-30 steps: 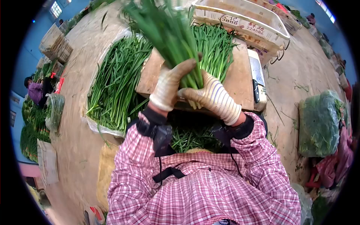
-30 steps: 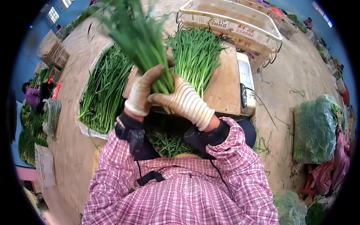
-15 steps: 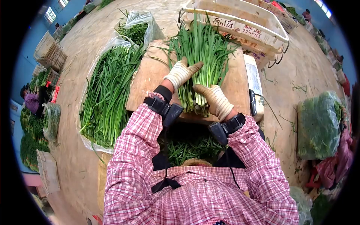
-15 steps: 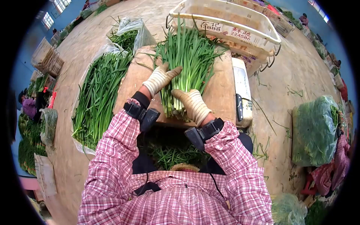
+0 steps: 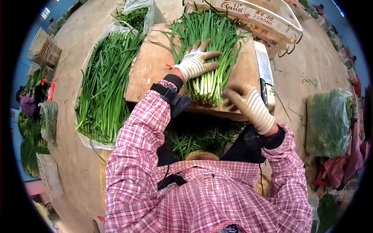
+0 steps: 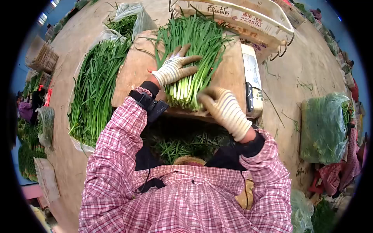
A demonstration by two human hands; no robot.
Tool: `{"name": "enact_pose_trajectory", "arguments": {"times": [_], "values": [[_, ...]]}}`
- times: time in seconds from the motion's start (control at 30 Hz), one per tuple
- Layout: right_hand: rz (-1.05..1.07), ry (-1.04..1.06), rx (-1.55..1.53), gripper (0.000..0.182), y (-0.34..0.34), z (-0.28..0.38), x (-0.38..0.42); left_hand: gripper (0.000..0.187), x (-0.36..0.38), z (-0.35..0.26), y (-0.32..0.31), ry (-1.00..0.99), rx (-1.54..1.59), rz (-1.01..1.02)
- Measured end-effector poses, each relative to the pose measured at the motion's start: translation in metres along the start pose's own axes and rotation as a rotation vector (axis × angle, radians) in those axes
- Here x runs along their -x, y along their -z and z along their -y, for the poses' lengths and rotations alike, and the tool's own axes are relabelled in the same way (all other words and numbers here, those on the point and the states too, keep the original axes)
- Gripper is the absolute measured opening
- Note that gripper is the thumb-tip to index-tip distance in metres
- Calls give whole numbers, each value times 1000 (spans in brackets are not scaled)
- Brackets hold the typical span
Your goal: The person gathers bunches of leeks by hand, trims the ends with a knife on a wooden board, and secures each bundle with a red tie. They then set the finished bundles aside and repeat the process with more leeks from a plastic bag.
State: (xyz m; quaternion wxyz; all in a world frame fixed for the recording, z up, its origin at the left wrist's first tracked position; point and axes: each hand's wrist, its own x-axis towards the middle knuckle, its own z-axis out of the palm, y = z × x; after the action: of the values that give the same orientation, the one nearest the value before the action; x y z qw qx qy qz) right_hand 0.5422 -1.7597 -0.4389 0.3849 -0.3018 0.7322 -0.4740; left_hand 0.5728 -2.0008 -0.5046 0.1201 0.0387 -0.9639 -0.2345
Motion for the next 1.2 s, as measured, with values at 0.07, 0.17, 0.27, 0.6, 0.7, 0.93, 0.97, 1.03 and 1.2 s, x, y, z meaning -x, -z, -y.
{"name": "enact_pose_trajectory", "arguments": {"times": [0.07,0.17,0.27,0.6,0.7,0.93,0.97,1.03,1.2], "values": [[-136,255,221,38,-9,-15,-27,49,-2,-2,-3,-6,-70,1],[-202,527,491,32,-29,-32,-57,56,-4,20,-7,7,174,-199],[-228,526,285,27,-25,-35,-60,48,28,34,39,221,155,-376],[-179,394,-111,17,-15,-39,-47,27,136,34,9,448,-283,-202],[-311,298,-48,21,9,-40,-28,21,158,1,57,646,-314,-32],[-410,-43,234,21,65,-80,-61,20,176,0,100,385,-108,528],[-441,-7,335,23,64,-87,-75,21,163,18,96,391,-167,234],[-418,284,729,24,61,-94,-99,26,139,47,88,530,-84,57],[-398,205,708,39,48,-85,-122,31,87,35,65,257,-103,-230]]}}
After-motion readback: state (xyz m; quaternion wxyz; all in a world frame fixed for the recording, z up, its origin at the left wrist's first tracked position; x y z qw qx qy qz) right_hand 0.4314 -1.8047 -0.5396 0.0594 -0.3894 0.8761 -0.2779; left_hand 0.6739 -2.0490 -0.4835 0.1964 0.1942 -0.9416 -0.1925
